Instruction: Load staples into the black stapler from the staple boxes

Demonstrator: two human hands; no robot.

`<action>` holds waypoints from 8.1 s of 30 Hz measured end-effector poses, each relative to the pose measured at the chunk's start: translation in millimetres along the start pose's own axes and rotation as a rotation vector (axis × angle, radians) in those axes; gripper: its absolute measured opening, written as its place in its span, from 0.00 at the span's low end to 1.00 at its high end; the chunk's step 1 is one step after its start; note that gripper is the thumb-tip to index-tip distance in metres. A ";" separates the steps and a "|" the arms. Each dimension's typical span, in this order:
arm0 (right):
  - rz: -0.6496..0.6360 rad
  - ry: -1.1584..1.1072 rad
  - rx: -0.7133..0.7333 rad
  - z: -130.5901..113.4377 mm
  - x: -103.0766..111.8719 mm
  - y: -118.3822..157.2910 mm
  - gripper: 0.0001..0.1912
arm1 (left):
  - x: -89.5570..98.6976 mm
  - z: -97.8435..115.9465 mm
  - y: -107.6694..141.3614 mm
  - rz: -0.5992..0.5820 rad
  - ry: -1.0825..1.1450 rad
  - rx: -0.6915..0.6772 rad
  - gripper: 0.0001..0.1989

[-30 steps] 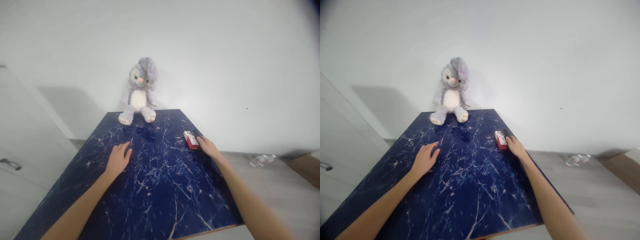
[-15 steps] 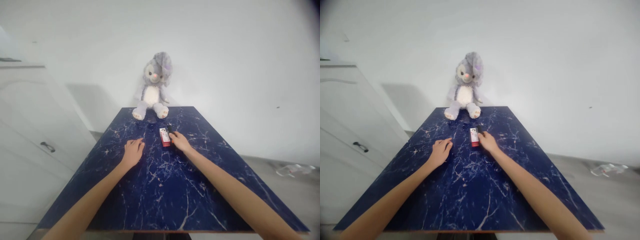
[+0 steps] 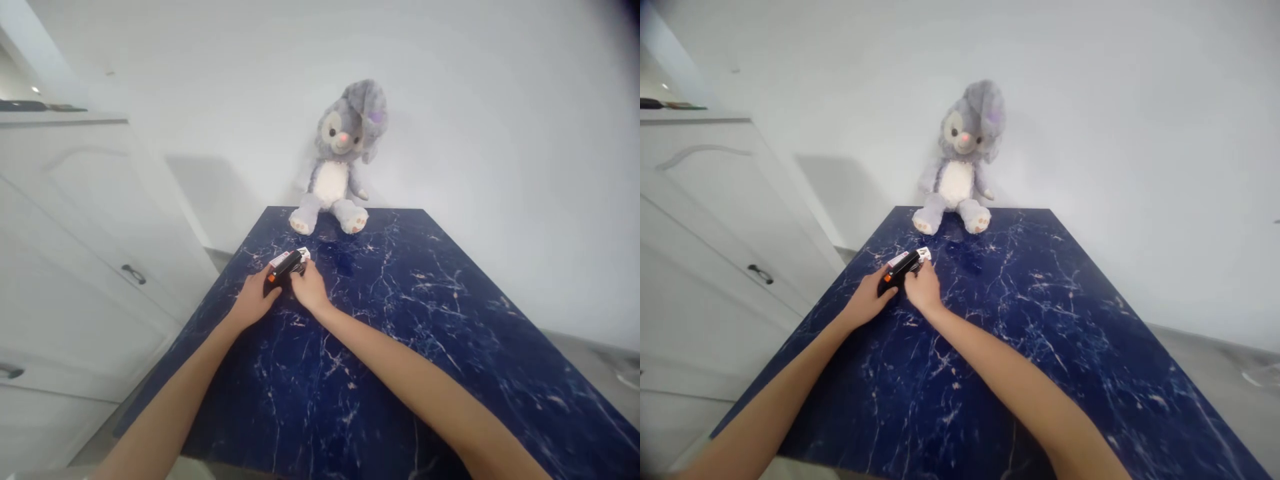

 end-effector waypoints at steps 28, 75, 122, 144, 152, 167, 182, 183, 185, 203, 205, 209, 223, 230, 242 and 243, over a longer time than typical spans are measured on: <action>-0.348 0.006 0.467 17.9 11.3 -39.9 0.15 | 15.9 -38.1 -11.7 -0.003 0.145 0.183 0.16; 0.030 0.014 0.303 63.3 69.4 -80.7 0.15 | -3.4 -44.4 -38.3 0.112 0.134 0.362 0.24; -0.011 0.234 0.591 53.7 56.6 -64.9 0.13 | -3.3 -34.1 -36.6 0.139 -0.040 -0.066 0.20; 0.158 0.082 0.599 44.3 73.4 -58.8 0.07 | 25.6 -26.7 -25.3 0.318 0.755 0.424 0.20; 0.067 0.105 0.758 35.5 68.4 -50.1 0.10 | 18.0 -40.2 -25.7 0.250 0.964 0.460 0.24; 0.060 0.037 0.621 34.5 71.8 -58.0 0.11 | 20.2 -41.2 -26.7 0.245 0.938 0.550 0.27; -0.080 -0.003 0.876 -32.5 61.1 -16.2 0.15 | 5.2 7.9 -7.6 0.198 0.843 0.383 0.17; -0.076 -0.006 0.855 -31.2 61.2 -16.3 0.16 | 3.8 7.4 -7.9 0.190 0.853 0.396 0.17; -0.094 -0.014 0.828 -30.4 59.1 -12.8 0.16 | 1.5 5.8 -7.9 0.191 0.867 0.432 0.17; -0.906 0.188 0.648 -18.4 48.1 8.7 0.06 | 24.0 6.2 -1.7 0.414 0.576 0.406 0.14; -0.913 0.113 0.549 -21.4 48.6 6.0 0.05 | 26.2 10.6 0.6 0.421 0.564 0.381 0.14; -0.636 -0.033 0.449 -40.3 66.7 -17.4 0.07 | 20.7 14.0 3.6 0.344 0.520 0.338 0.16; -0.438 0.169 0.840 -55.4 72.4 -15.1 0.17 | -4.3 18.3 0.1 0.157 0.676 0.387 0.17; -0.413 0.252 0.854 -62.1 78.8 -14.4 0.15 | -13.3 12.6 0.9 0.102 0.832 0.454 0.19; -0.370 0.208 0.697 -70.9 88.0 -21.4 0.12 | -15.5 13.3 3.4 0.135 0.985 0.474 0.20; -0.354 0.186 0.652 -67.8 87.7 -23.5 0.12 | -17.1 15.1 4.5 0.116 1.011 0.485 0.21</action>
Point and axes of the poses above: each hand's wrist, its own y-axis away from the middle knuckle, its own x-axis out of the back of the hand, z = x × y, the point moved 7 cm from there along -y, towards the middle knuckle, and after that the axes turned 14 degrees about z, right-handed, at the moved point
